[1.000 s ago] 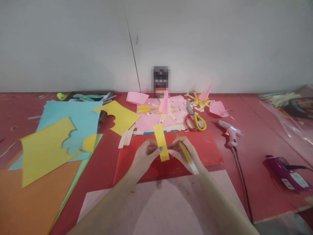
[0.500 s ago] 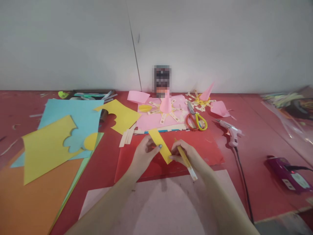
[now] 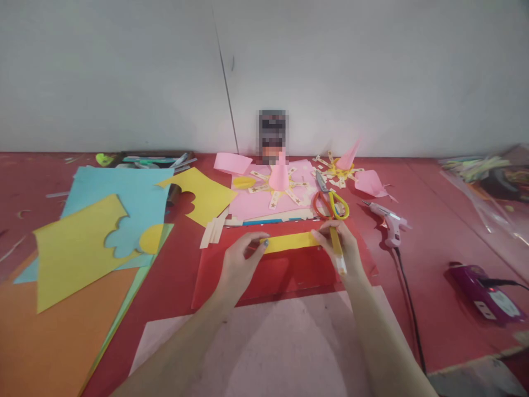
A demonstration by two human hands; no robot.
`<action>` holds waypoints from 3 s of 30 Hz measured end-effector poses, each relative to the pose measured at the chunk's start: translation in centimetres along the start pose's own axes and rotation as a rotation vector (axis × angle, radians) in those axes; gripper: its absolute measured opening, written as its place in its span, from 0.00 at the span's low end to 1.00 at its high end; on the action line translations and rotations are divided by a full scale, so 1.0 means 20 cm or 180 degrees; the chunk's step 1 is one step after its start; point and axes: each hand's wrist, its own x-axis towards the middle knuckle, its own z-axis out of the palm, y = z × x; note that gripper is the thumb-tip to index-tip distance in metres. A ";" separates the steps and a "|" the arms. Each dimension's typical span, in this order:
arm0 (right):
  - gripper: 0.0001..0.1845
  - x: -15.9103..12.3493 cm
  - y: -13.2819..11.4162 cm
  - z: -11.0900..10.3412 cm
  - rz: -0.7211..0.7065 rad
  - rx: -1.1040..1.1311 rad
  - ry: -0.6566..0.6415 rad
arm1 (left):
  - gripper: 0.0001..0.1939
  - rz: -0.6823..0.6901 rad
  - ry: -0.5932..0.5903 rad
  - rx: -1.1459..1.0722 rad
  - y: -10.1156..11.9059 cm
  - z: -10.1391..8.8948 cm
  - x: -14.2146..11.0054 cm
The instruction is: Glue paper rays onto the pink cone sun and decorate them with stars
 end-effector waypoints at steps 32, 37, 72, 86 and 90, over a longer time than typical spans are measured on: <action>0.15 0.01 0.03 0.06 0.0044 0.0114 0.0254 | 0.07 0.1093 0.0382 0.1098 0.01 0.01 -0.03; 0.15 0.01 0.05 0.04 0.0115 -0.0019 0.0085 | 0.07 0.1255 0.0198 0.1290 0.00 0.01 -0.02; 0.05 0.00 0.07 -0.02 -0.0533 -0.2184 -0.0339 | 0.32 0.2027 -0.0992 0.3411 0.04 0.31 -0.21; 0.06 -0.01 0.08 -0.03 -0.0426 -0.1818 -0.0042 | 0.31 0.2008 -0.0696 0.3416 0.02 0.29 -0.23; 0.07 0.01 0.07 -0.03 -0.0355 -0.1811 -0.0052 | 0.30 0.2054 -0.0603 0.3341 0.01 0.29 -0.22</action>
